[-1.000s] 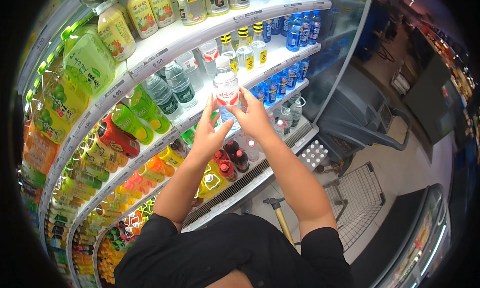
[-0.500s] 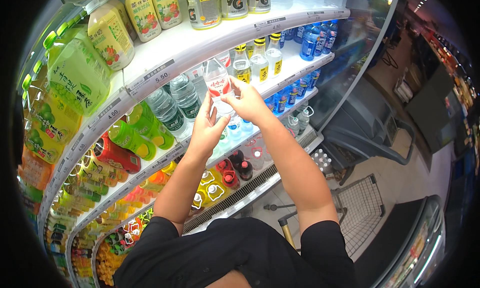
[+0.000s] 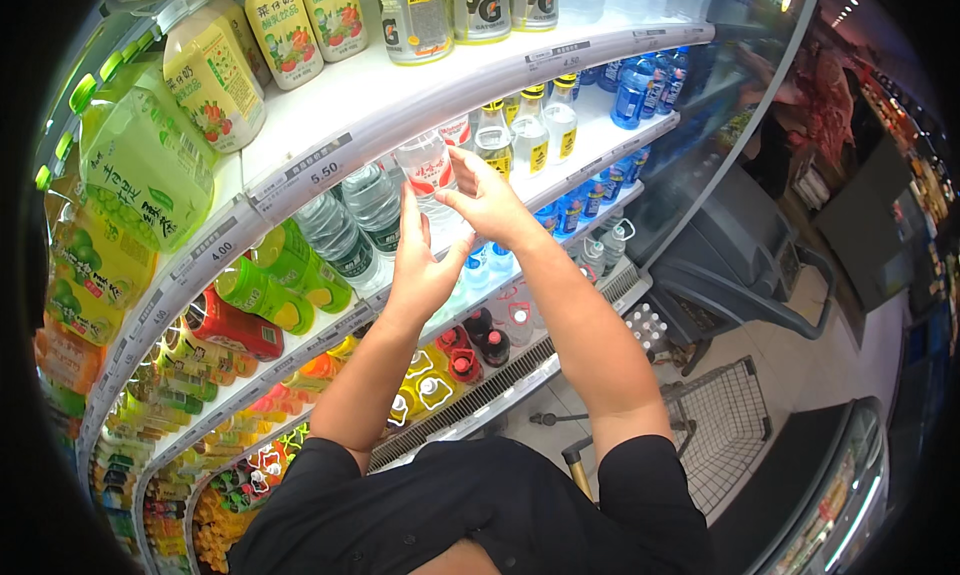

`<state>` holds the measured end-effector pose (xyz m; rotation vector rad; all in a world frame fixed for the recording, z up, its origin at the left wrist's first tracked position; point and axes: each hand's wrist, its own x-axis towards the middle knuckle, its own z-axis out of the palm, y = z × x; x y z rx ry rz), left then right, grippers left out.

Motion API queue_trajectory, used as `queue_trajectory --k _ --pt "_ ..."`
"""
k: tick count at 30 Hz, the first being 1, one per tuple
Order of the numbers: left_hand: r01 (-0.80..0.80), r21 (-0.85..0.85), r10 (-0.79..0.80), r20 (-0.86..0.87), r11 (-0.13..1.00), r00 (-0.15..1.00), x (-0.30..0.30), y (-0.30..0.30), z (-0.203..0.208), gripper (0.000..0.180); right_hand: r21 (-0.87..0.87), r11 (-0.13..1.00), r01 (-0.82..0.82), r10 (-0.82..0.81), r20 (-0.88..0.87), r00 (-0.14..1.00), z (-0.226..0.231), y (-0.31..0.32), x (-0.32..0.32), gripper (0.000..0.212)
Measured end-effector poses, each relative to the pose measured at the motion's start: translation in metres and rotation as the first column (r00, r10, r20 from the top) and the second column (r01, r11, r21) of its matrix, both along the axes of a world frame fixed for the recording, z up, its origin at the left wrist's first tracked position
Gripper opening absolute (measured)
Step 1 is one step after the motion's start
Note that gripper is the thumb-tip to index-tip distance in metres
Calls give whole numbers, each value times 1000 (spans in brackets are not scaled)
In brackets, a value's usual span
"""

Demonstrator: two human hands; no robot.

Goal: The person unloads bottles of water and sports drinks from a shopping cart onto refrigerator shelves, pushes the cart along the beverage aisle, and picks bottles of tea and juice from the shelves, placing them into the shopping cart by hand.

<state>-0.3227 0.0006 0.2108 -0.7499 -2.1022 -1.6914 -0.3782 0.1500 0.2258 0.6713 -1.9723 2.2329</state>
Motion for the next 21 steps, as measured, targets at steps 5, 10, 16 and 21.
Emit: queue_trajectory --k 5,10,16,21 --pt "-135 -163 141 27 977 990 7 6 -4 106 -38 999 -27 28 22 999 -13 -1 2 77" --pt "-93 -103 100 64 990 993 22 14 -1 108 -3 999 -34 34 -4 999 -15 7 3 73" --pt "-149 -120 156 50 982 987 32 23 -8 110 185 983 11 -8 -20 1000 -27 6 -1 73" --pt "-151 -111 159 65 982 985 40 25 -9 110 163 985 54 -45 -59 997 -33 -2 2 75"
